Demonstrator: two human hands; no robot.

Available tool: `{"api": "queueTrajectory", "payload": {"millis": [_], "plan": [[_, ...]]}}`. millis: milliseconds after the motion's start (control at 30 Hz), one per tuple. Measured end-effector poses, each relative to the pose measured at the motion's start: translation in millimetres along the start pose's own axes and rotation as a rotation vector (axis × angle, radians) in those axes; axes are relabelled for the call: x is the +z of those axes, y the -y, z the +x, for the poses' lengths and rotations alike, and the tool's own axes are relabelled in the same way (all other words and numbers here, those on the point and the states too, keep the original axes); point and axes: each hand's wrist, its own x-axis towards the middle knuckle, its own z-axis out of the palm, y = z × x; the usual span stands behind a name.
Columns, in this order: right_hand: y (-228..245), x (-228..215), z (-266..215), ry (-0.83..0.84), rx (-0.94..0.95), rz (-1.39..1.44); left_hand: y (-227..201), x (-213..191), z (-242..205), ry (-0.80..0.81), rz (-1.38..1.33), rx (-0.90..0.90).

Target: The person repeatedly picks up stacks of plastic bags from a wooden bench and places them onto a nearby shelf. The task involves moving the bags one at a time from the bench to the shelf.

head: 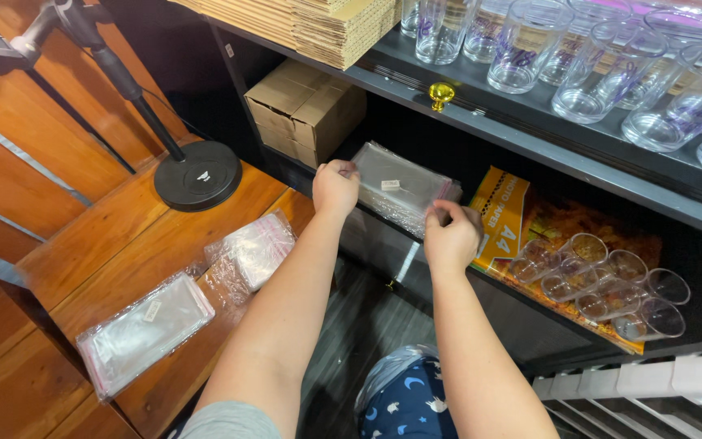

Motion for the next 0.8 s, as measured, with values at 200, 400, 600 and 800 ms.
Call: {"api": "queueTrajectory", "payload": {"millis": [200,400,600,800], "plan": [[19.9,-22.6,-3.1,-0.159,-0.038,0.075,1.3,-28.7,-15.4,-0.071,-0.147,0.076],[55.4,-29.8,-25.3,-0.162,-0.12,0.275,51.7,-84.2,-56.3,-0.069,-0.361,0.134],[108.6,-19.5,-89.9,0.032,-0.267,0.469,128.0,-188.1,-124.8,-0.187,-0.364,0.124],[136.1,35.1,-166.2,0.42,-0.232,0.518,189.3,-295.5,-201.2,-0.44,-0.178,-0.022]]}}
